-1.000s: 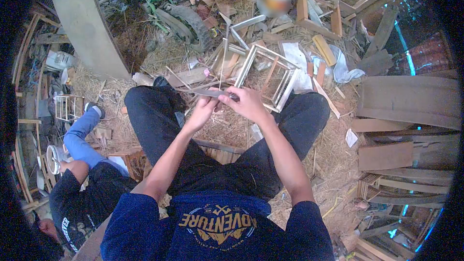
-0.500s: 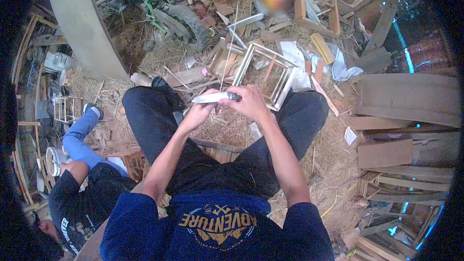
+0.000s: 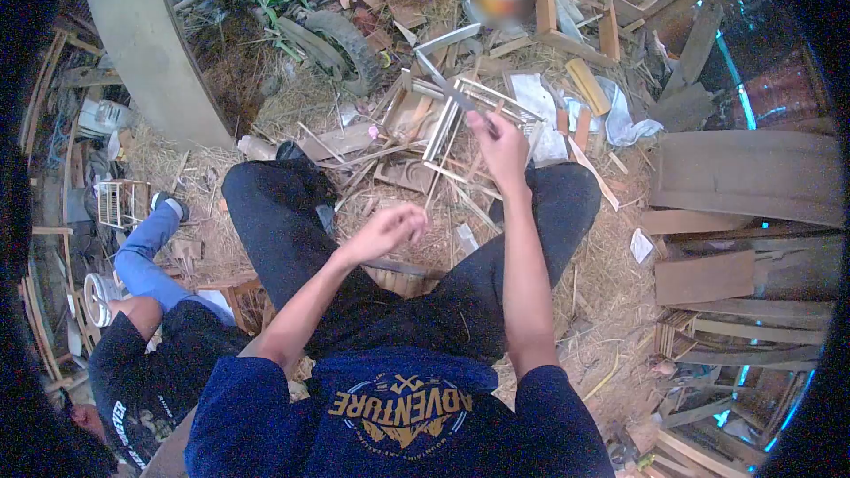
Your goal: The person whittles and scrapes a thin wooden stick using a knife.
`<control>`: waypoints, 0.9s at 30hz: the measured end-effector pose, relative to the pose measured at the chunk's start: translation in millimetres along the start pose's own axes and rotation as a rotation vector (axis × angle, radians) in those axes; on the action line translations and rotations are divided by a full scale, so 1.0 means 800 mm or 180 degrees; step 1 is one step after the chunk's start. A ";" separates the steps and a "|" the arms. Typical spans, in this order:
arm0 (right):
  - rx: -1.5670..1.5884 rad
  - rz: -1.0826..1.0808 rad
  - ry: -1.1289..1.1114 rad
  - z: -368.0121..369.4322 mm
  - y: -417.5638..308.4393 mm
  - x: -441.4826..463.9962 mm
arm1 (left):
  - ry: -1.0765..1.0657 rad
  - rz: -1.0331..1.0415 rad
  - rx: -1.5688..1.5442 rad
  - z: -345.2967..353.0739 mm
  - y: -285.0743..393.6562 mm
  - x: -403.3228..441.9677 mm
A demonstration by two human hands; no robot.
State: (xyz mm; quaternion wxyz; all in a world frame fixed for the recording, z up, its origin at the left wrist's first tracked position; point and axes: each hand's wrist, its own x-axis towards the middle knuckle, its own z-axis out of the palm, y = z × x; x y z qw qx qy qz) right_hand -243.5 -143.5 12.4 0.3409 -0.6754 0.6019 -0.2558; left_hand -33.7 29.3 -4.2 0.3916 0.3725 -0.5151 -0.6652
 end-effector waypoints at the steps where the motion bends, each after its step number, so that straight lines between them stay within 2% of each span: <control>1: 0.0088 -0.0108 0.0113 -0.001 -0.001 -0.003 | 0.0256 -0.0016 -0.0033 -0.008 -0.001 0.004; 2: 0.0175 -0.0218 0.0213 0.000 -0.002 -0.007 | 0.0523 -0.0035 -0.0071 -0.020 -0.002 0.010; 4: 0.0066 -0.0337 -0.0123 0.008 -0.017 -0.032 | 0.0832 0.0096 -0.0268 -0.040 0.000 0.023; 5: 0.0007 -0.0385 -0.0274 0.014 -0.024 -0.042 | 0.0817 -0.0004 -0.0179 -0.042 -0.003 0.023; 7: 0.0883 -0.0532 -0.0603 0.040 -0.023 -0.051 | 0.0751 -0.0216 -0.0006 -0.039 0.000 0.025; 8: 0.0982 -0.0637 -0.0650 0.053 -0.019 -0.052 | 0.0672 -0.0104 -0.0170 -0.029 -0.001 0.025; 11: 0.0807 -0.0619 -0.1147 0.064 -0.020 -0.043 | 0.0347 -0.0356 0.0123 -0.015 0.007 0.023; 12: 0.1039 -0.0572 -0.1143 0.074 -0.017 -0.040 | 0.0261 -0.0199 0.0058 -0.016 -0.004 0.026; 15: 0.1106 -0.0569 -0.1006 0.077 -0.023 -0.034 | 0.0578 -0.0081 -0.0507 -0.021 -0.024 0.032; 20: 0.0882 -0.0671 -0.0932 0.072 -0.040 -0.034 | 0.0755 -0.0196 -0.0017 -0.036 -0.030 0.037; 23: 0.0722 -0.0655 -0.0934 0.070 -0.052 -0.038 | 0.0884 -0.0422 0.0620 -0.026 -0.008 0.033; 27: 0.0663 -0.0516 -0.0835 0.073 -0.038 -0.034 | 0.0956 0.0050 0.0167 -0.022 -0.022 0.038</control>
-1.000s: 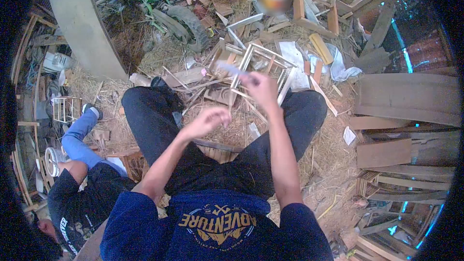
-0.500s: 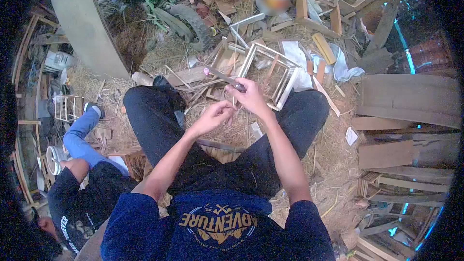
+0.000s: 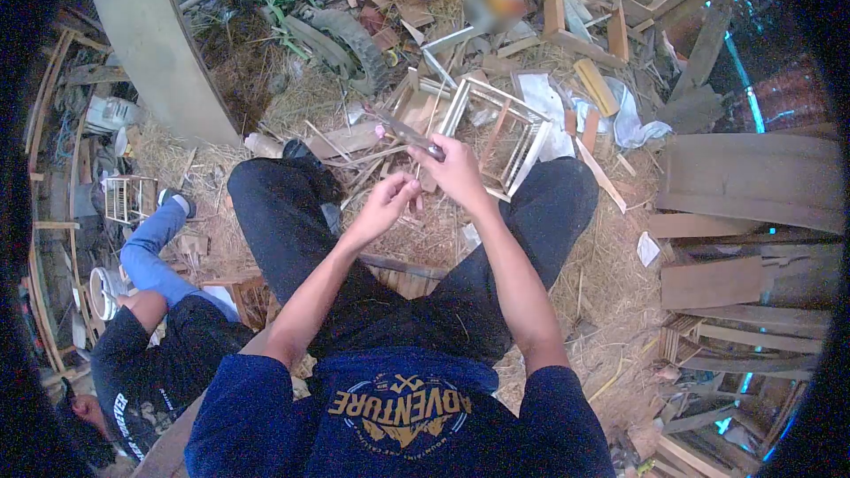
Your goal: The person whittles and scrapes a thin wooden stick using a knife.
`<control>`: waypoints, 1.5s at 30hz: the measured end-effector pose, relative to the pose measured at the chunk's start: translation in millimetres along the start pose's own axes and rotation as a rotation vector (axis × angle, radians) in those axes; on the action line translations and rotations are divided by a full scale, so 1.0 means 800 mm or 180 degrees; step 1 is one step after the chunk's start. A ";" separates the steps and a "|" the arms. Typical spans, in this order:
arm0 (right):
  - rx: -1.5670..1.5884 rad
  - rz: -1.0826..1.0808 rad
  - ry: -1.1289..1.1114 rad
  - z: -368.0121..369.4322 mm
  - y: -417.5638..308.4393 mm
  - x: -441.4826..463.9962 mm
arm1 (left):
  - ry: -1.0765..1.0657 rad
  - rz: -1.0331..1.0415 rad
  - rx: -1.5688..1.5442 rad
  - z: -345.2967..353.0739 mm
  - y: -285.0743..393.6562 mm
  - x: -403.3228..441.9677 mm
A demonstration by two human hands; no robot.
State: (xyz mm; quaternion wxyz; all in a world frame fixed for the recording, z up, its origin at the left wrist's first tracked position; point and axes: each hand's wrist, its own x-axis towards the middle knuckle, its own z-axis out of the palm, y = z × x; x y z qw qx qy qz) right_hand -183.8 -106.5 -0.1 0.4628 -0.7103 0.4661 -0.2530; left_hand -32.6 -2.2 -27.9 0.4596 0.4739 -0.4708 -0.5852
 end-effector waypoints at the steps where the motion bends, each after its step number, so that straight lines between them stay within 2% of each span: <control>1: -0.0040 0.0030 0.0035 -0.002 -0.003 0.000 | 0.0019 0.0049 -0.0056 -0.001 -0.002 0.003; 7: 0.0159 -0.0007 0.0300 -0.004 0.018 0.003 | 0.0052 -0.0155 -0.0104 -0.004 -0.002 0.006; 10: -0.0175 0.0069 0.1065 -0.023 -0.007 -0.006 | 0.0257 -0.0033 0.0295 0.001 -0.005 0.008; 14: -0.0950 0.0424 0.1352 -0.046 -0.005 -0.018 | 0.0511 -0.0030 0.0805 0.002 0.026 0.005; 15: -0.1038 0.0559 0.1193 -0.054 -0.022 -0.026 | 0.0579 0.0053 0.0907 -0.001 0.007 0.010; 18: -0.1451 -0.0133 0.0872 -0.057 0.007 -0.038 | 0.0493 0.0053 0.0997 -0.007 -0.002 0.009; 19: -0.1428 -0.0611 0.0960 -0.055 0.018 -0.040 | 0.0570 0.0181 0.0892 -0.005 -0.003 0.009; 22: -0.1488 -0.0645 0.0374 -0.053 0.033 -0.049 | 0.0640 -0.0037 0.1135 -0.012 0.008 0.008; 24: -0.1332 -0.0361 0.0053 -0.052 0.033 -0.053 | 0.0795 0.0105 0.1160 -0.020 0.006 0.010; 27: -0.0867 -0.0144 -0.0441 -0.051 0.029 -0.059 | 0.0830 -0.0042 0.1025 -0.028 0.019 0.006; 30: -0.0524 -0.0247 -0.0473 -0.048 0.024 -0.065 | 0.0755 -0.0020 0.0729 -0.033 0.033 0.006; 36: 0.0307 0.0118 -0.0694 -0.050 0.041 -0.049 | 0.0539 -0.0278 0.0036 -0.069 0.065 0.030; 37: 0.0521 0.0208 -0.0680 -0.050 0.037 -0.049 | 0.0346 -0.0344 0.0225 -0.077 0.068 0.036; 40: 0.0716 0.0355 -0.0358 -0.037 0.047 -0.038 | 0.0548 -0.0275 0.0065 -0.059 0.081 0.049; 44: 0.0823 0.0285 0.0286 -0.026 0.054 -0.020 | 0.0233 -0.0137 0.0377 -0.074 0.042 0.068; 45: 0.0777 0.0269 0.0425 -0.021 0.061 -0.013 | 0.0079 -0.0311 0.0478 -0.086 0.022 0.073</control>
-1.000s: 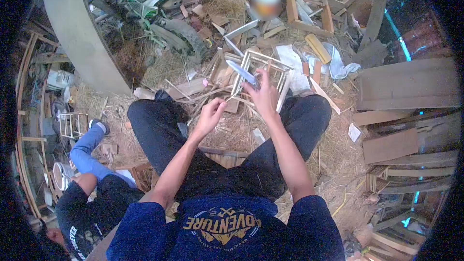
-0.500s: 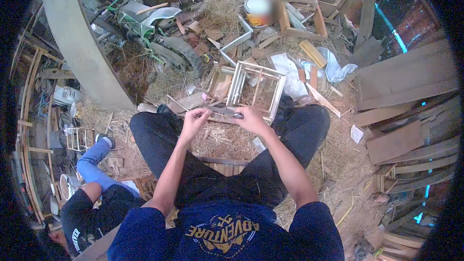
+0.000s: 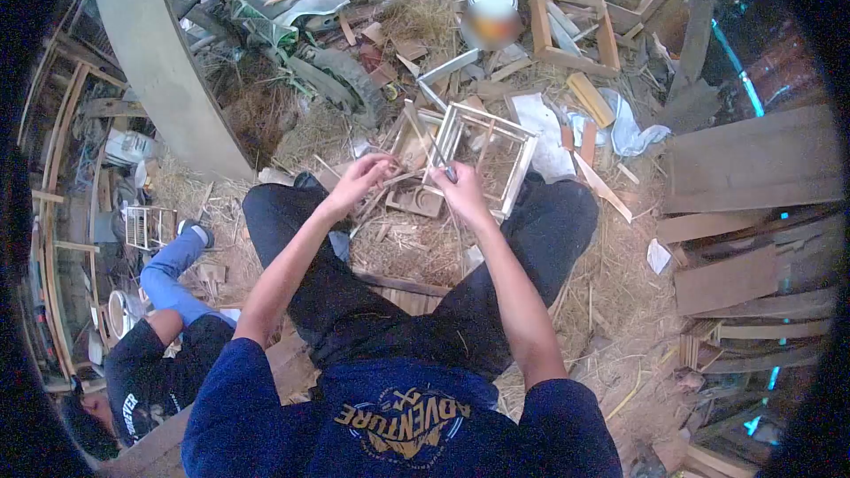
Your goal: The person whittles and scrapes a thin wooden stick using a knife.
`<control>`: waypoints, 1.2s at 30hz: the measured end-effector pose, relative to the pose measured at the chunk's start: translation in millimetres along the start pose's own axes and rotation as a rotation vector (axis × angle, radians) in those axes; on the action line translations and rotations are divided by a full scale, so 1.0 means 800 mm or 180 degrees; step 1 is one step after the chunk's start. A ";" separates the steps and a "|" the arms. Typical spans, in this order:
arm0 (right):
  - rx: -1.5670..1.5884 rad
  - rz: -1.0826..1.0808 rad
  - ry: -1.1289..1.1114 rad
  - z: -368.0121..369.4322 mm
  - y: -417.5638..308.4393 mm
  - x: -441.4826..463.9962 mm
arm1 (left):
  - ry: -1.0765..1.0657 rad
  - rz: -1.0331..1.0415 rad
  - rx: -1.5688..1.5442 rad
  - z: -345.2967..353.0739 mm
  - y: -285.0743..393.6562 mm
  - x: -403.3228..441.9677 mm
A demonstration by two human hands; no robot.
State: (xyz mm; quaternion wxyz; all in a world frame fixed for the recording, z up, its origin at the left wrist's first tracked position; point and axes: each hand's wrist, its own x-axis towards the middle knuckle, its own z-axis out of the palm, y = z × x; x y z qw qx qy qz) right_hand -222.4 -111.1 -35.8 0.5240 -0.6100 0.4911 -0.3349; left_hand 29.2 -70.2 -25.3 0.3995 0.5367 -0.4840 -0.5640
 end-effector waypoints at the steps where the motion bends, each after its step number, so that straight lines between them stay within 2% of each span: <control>1: 0.0045 0.0074 0.0084 0.003 0.001 0.003 | -0.0072 -0.0027 0.0052 -0.003 -0.010 0.002; 3: 0.0132 0.0237 0.0235 0.015 0.005 0.008 | -0.0205 -0.0098 0.0146 -0.009 -0.034 0.000; 7: 0.0065 0.0353 0.0164 0.041 0.011 0.018 | 0.0208 -0.0283 0.0441 -0.005 -0.071 -0.001; 9: -0.0169 0.0413 0.0013 0.054 0.011 0.023 | 0.0200 -0.0386 0.0441 -0.004 -0.079 0.001; 10: 0.0274 0.0306 0.0078 0.066 0.010 0.022 | 0.0214 -0.0358 0.0372 -0.003 -0.081 0.002; 15: -0.0469 0.0315 -0.0164 0.088 0.048 0.038 | 0.0699 -0.0119 0.0422 -0.017 -0.125 0.005; 19: -0.0669 0.0376 -0.0320 0.099 0.054 0.031 | 0.0961 -0.0389 0.0419 -0.035 -0.141 0.002; 20: -0.0766 0.0340 -0.0324 0.100 0.062 0.031 | 0.1052 -0.0646 0.0603 -0.038 -0.144 0.003; 24: -0.0856 0.0414 -0.0435 0.112 0.087 0.019 | 0.1156 -0.0604 0.1301 -0.048 -0.181 0.000; 27: -0.1091 0.0652 -0.0361 0.137 0.104 -0.002 | 0.1006 -0.1089 0.1598 -0.047 -0.155 -0.013; 28: -0.0718 0.0778 -0.0203 0.152 0.119 -0.009 | 0.1065 -0.1044 0.1700 -0.049 -0.169 -0.012; 31: -0.1116 0.0512 0.0317 0.190 0.143 -0.019 | 0.1220 -0.1000 0.1852 -0.052 -0.194 -0.009; 32: -0.0994 0.0906 0.0393 0.201 0.147 -0.016 | 0.1273 -0.1032 0.1792 -0.052 -0.198 -0.007; 36: -0.1119 0.1107 0.0912 0.236 0.189 0.019 | 0.1471 -0.1040 0.1518 -0.056 -0.205 0.007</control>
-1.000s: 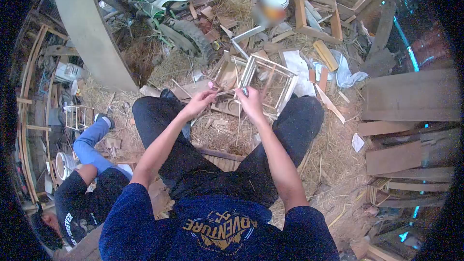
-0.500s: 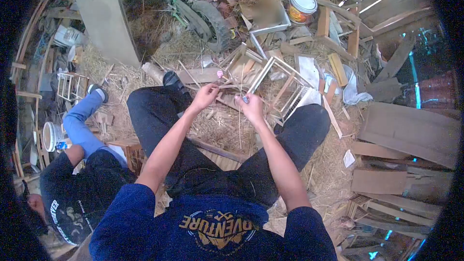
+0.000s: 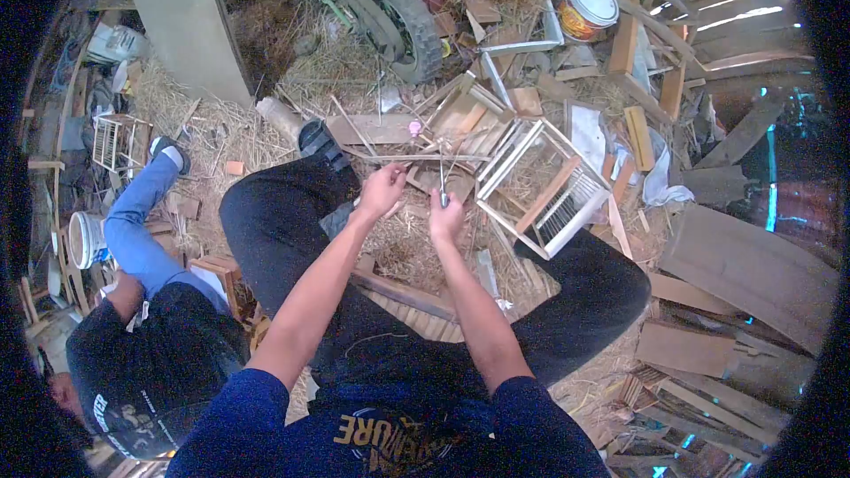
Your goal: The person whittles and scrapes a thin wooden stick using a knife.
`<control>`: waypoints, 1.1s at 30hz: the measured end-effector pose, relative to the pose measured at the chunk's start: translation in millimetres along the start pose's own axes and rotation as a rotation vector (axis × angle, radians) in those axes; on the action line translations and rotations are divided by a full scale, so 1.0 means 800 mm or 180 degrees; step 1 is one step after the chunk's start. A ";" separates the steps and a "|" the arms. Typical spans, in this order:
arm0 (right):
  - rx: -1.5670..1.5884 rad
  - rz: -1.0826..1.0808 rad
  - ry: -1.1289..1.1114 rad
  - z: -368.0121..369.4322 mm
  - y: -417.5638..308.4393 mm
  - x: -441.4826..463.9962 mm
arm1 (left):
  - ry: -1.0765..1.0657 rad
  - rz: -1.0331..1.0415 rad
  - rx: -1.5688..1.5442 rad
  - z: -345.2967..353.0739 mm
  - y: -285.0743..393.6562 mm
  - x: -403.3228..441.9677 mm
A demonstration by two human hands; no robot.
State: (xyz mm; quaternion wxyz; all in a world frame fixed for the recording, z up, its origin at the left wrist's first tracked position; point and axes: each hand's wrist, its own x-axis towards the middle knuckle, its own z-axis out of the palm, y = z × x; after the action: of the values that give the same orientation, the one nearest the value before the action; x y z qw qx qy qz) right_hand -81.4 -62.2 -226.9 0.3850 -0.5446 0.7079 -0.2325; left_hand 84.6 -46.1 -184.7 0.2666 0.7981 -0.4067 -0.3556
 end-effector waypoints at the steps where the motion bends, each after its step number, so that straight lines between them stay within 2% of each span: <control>1: -0.0053 0.0100 0.0032 0.010 0.005 0.013 | 0.0038 0.0002 -0.0085 0.003 0.000 0.005; 3: -0.0163 0.0282 0.0070 0.030 0.014 0.036 | 0.0065 -0.0259 -0.0054 0.020 -0.013 0.023; 5: -0.0056 0.0168 0.0111 0.035 0.012 0.044 | 0.0250 -0.0434 -0.0124 0.065 -0.058 0.049; 6: -0.0058 0.0205 0.0105 0.035 0.010 0.048 | 0.0010 -0.0593 -0.0181 0.084 -0.078 0.062; 9: -0.0479 0.0372 0.0232 0.031 0.006 0.063 | 0.0162 -0.0473 0.0398 0.121 -0.088 0.077; 10: -0.0489 0.0322 0.0354 0.036 0.012 0.069 | -0.0133 -0.0612 0.0244 0.125 -0.088 0.084; 17: -0.0616 0.0374 0.0471 0.054 0.019 0.090 | 0.0553 0.0274 0.0979 0.160 -0.114 0.126; 20: -0.0513 0.0404 0.0401 0.056 0.019 0.089 | 0.0370 0.0362 0.1282 0.159 -0.117 0.142; 23: -0.0079 0.0368 0.0442 0.063 0.021 0.087 | -0.0361 -0.0226 0.1366 0.149 -0.103 0.155; 24: -0.0066 0.0303 0.0434 0.060 0.017 0.084 | 0.0021 -0.0001 0.1144 0.151 -0.106 0.148; 27: -0.0150 0.0438 0.0302 0.054 0.009 0.077 | 0.0212 0.0286 0.1090 0.153 -0.112 0.133; 30: -0.0068 0.0422 0.0288 0.061 0.030 0.069 | 0.0174 0.0761 0.1277 0.137 -0.109 0.117; 33: 0.0202 0.0155 0.0216 0.055 0.038 0.051 | -0.0406 0.0633 0.0378 0.121 -0.099 0.100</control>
State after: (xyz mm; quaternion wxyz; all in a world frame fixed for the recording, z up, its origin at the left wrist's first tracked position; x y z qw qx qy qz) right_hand -68.5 -88.3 -287.9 0.3834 -0.5066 0.7259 -0.2637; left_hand 78.5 -84.2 -327.9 0.2264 0.7440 -0.5204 -0.3527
